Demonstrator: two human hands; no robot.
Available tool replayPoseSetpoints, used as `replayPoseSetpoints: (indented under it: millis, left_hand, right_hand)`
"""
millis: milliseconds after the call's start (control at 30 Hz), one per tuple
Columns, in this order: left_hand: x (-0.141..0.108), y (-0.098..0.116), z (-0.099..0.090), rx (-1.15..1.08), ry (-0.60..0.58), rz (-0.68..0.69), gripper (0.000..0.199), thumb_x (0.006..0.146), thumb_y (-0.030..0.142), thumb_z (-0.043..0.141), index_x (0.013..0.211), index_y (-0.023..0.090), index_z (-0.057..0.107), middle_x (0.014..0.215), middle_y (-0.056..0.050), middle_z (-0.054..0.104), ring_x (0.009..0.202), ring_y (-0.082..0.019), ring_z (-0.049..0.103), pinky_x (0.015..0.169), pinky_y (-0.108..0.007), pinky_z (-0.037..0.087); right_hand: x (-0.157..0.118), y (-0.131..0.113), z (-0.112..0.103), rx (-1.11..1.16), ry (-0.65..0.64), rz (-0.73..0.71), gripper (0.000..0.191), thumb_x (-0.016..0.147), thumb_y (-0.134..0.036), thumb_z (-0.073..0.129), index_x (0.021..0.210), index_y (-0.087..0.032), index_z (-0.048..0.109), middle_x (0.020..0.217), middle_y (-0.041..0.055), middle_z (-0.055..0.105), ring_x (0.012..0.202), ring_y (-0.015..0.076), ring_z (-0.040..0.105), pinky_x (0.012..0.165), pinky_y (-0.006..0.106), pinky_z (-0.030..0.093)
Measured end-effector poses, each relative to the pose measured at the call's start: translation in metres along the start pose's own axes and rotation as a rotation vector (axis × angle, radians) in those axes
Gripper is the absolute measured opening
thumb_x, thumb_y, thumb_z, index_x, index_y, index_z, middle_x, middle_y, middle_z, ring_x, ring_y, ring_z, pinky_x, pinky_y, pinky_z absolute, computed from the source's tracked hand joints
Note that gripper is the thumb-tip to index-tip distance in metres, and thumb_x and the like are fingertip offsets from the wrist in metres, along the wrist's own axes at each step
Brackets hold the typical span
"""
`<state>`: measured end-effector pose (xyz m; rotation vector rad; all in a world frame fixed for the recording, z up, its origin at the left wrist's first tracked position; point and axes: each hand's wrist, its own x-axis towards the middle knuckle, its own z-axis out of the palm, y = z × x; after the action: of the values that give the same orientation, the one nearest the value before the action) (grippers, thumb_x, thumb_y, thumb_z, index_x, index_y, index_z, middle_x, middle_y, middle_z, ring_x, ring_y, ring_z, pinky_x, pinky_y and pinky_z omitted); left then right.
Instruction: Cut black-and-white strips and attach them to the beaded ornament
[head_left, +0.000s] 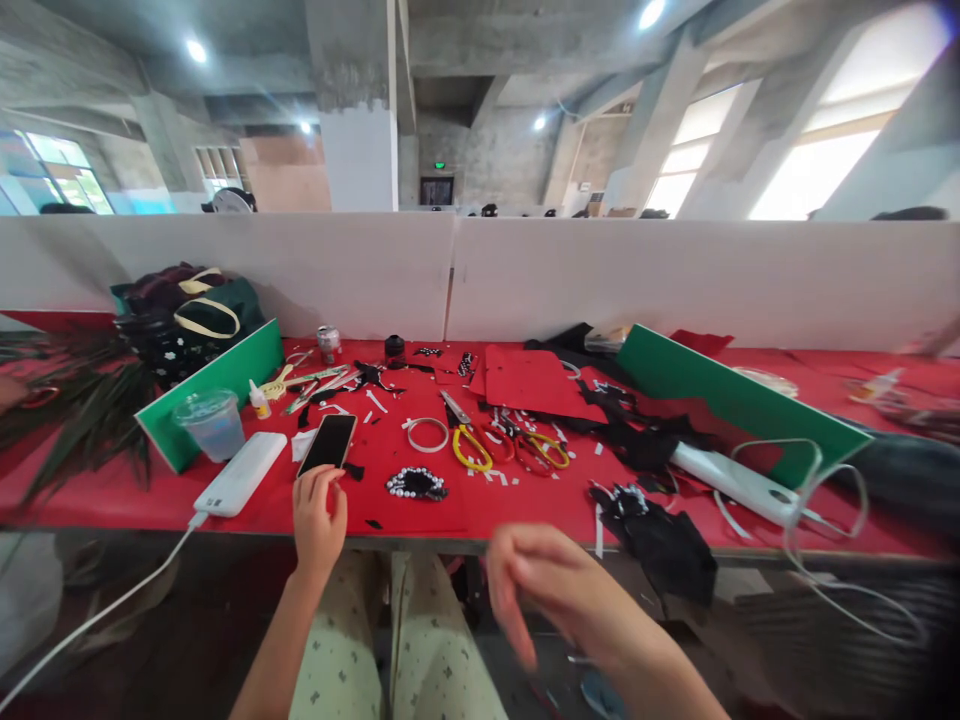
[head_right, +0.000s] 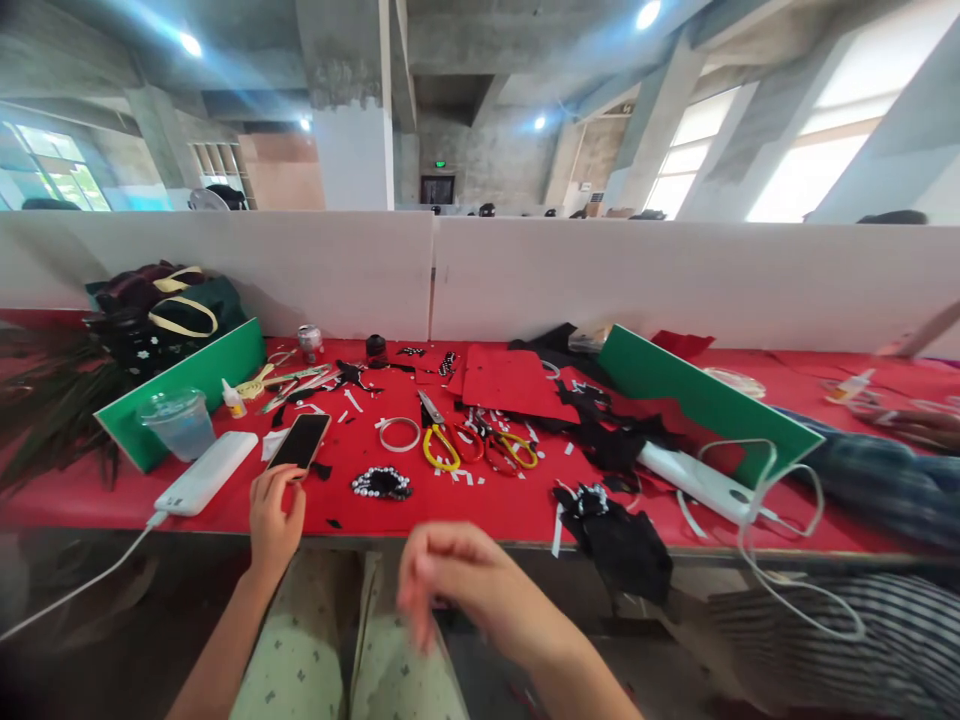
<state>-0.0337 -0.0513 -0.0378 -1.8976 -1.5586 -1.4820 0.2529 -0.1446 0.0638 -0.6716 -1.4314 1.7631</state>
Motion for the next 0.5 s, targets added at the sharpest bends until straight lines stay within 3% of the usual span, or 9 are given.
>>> replayPoseSetpoints:
  millis: [67,133,167,267,400,500]
  left_hand:
    - [0.003,-0.002,-0.001,0.001,-0.006,-0.004,0.016,0.083,0.014,0.046,0.091,0.018,0.059,0.094,-0.010,0.059,0.094,-0.025,0.054,0.086,-0.041,0.043]
    - [0.005,-0.004,0.001,-0.014,-0.020,-0.011,0.016,0.081,0.013,0.046,0.089,0.019,0.059,0.092,-0.009,0.060,0.092,-0.024,0.055,0.085,-0.040,0.044]
    - [0.006,-0.005,0.002,-0.031,-0.036,-0.015,0.017,0.080,0.013,0.045,0.088,0.019,0.059,0.090,-0.008,0.060,0.090,-0.024,0.055,0.084,-0.039,0.044]
    - [0.006,-0.005,0.009,-0.094,-0.098,-0.036,0.021,0.077,0.009,0.042,0.083,0.019,0.059,0.084,-0.007,0.060,0.084,-0.022,0.057,0.080,-0.036,0.046]
    - [0.003,-0.004,0.016,-0.144,-0.133,-0.069,0.024,0.074,0.006,0.039,0.076,0.021,0.057,0.078,-0.005,0.060,0.079,-0.022,0.058,0.076,-0.034,0.047]
    - [0.003,-0.004,0.017,-0.159,-0.121,-0.087,0.023,0.072,0.007,0.039,0.073,0.021,0.057,0.076,-0.005,0.061,0.077,-0.021,0.059,0.075,-0.033,0.047]
  right_hand:
    - [0.027,0.019,-0.034,-0.188,0.295,-0.035,0.044,0.081,-0.054,0.055,0.058,-0.017,0.046,0.048,-0.0058,0.037,0.045,0.0072,0.035,0.047,0.022,0.032]
    - [0.041,0.043,-0.069,-0.440,0.619,-0.103,0.052,0.073,-0.061,0.059,0.052,-0.020,0.035,0.049,-0.0060,0.030,0.048,0.0078,0.029,0.047,0.023,0.024]
    - [0.044,0.054,-0.085,-0.549,0.703,-0.112,0.053,0.072,-0.063,0.058,0.052,-0.020,0.033,0.050,-0.0056,0.028,0.050,0.0085,0.028,0.048,0.024,0.022]
    - [0.037,0.070,-0.117,-0.716,0.795,-0.133,0.052,0.075,-0.063,0.051,0.053,-0.021,0.031,0.050,-0.0048,0.027,0.052,0.0099,0.028,0.049,0.026,0.022]
    - [0.013,0.050,-0.139,-0.865,0.937,-0.143,0.047,0.077,-0.060,0.046,0.055,-0.021,0.035,0.051,-0.0038,0.033,0.052,0.0113,0.033,0.051,0.026,0.026]
    - [-0.013,0.035,-0.169,-1.066,1.128,0.057,0.035,0.075,-0.055,0.049,0.067,-0.021,0.050,0.059,-0.0001,0.050,0.059,0.0163,0.047,0.056,0.027,0.032]
